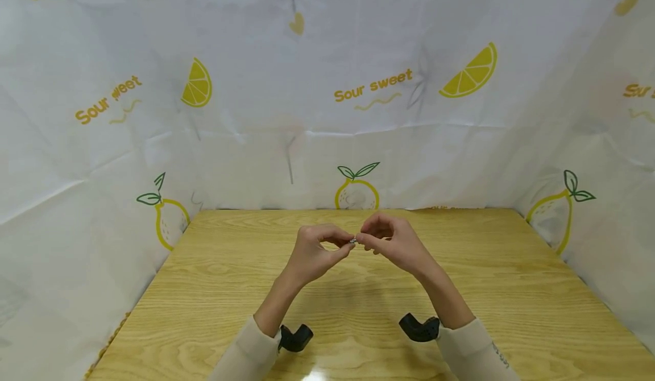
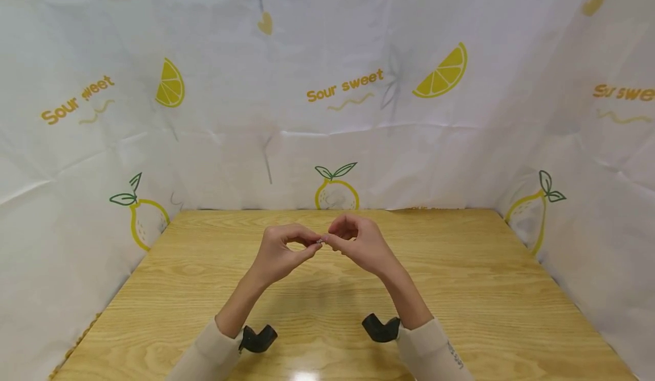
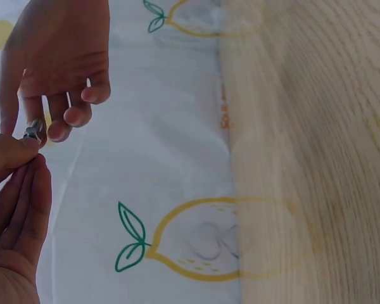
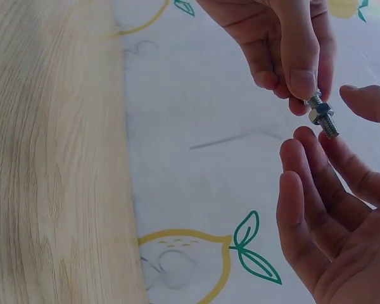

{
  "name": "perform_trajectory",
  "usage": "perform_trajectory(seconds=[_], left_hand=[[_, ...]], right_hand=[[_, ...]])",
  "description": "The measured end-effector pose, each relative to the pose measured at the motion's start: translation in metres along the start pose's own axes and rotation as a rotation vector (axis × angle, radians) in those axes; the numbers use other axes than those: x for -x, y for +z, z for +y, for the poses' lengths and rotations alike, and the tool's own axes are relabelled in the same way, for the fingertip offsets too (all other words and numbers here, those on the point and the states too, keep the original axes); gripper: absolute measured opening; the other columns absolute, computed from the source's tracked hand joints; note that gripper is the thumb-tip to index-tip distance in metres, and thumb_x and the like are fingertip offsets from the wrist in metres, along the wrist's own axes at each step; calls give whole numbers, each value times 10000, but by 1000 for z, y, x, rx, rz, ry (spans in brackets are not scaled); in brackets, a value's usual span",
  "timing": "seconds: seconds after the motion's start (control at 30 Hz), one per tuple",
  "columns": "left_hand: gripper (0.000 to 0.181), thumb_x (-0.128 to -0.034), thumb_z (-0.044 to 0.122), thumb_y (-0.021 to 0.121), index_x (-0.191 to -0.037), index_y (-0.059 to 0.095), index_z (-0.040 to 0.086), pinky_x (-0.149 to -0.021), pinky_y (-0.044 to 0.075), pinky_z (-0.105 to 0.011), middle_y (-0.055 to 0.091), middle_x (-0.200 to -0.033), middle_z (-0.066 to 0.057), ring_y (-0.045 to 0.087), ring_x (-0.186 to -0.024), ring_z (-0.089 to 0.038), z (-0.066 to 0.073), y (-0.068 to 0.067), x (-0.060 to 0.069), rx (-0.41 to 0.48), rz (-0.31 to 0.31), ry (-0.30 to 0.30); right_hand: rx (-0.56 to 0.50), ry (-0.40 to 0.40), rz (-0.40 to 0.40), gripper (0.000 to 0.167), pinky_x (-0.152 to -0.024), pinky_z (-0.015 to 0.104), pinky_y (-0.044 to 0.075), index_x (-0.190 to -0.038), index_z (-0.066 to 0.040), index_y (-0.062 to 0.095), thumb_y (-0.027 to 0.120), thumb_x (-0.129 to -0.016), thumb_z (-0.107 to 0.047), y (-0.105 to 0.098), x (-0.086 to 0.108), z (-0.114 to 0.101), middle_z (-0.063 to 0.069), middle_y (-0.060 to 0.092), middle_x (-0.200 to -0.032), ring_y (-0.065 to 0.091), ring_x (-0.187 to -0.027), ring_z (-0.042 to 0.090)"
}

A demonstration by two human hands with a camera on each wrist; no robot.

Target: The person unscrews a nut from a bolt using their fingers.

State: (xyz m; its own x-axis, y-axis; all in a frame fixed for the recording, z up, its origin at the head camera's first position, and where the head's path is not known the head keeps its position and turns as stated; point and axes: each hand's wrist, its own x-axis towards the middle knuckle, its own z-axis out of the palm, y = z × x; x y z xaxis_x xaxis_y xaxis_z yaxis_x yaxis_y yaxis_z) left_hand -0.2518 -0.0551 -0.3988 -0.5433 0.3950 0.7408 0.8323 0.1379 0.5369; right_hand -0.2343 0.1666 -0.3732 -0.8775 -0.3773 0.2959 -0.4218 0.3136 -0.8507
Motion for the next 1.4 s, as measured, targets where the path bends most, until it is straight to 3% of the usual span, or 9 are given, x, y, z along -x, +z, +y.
perform_trajectory(seconds=[0.2, 0.3, 0.63, 0.87, 1.1, 1.4], left_hand=[[88, -889, -20, 770, -941, 813, 38, -707, 637, -208, 800, -873, -91, 764, -743, -114, -1, 0, 1, -4, 6, 17], [93, -891, -6, 775, -943, 817, 58, -714, 638, -209, 802, -879, -81, 764, -753, -105, -1, 0, 1, -8, 6, 6], [98, -887, 4, 786, -955, 819, 66, -706, 633, -198, 803, -884, -77, 763, -752, -106, 1, 0, -1, -13, -1, 23], [68, -893, 26, 789, -943, 816, 65, -694, 635, -204, 802, -877, -73, 758, -746, -85, 1, 1, 0, -8, -13, 3], [61, -893, 32, 792, -944, 813, 57, -694, 636, -206, 802, -872, -80, 758, -741, -87, 3, 0, -1, -10, -20, -13], [66, -885, 22, 796, -943, 813, 49, -694, 638, -212, 801, -869, -84, 759, -738, -97, 4, -1, -1, -11, -24, -37]], right_hand=[[11, 44, -132, 285, -697, 383, 634, -1050, -26, 732, 576, -1074, -263, 2, -4, 3, 169, 728, -889, 706, -771, 199], [-3, 37, -156, 305, -699, 387, 640, -1052, -5, 736, 552, -1084, -247, 2, -5, 3, 212, 728, -902, 708, -765, 188], [-7, 36, -121, 219, -700, 321, 627, -1098, 7, 724, 630, -1038, -182, -1, -3, 1, 152, 731, -909, 705, -776, 144], [26, 3, -89, 167, -702, 355, 628, -1097, -14, 728, 670, -999, -137, -1, -2, 0, 169, 738, -960, 713, -828, 264], [44, -22, -64, 149, -718, 300, 606, -1102, -41, 727, 698, -969, -103, 0, -1, 0, 133, 729, -1038, 700, -859, 150], [55, -52, -54, 131, -754, 290, 601, -1085, -65, 722, 724, -961, -106, 1, 0, 1, 121, 722, -1047, 703, -877, 164]])
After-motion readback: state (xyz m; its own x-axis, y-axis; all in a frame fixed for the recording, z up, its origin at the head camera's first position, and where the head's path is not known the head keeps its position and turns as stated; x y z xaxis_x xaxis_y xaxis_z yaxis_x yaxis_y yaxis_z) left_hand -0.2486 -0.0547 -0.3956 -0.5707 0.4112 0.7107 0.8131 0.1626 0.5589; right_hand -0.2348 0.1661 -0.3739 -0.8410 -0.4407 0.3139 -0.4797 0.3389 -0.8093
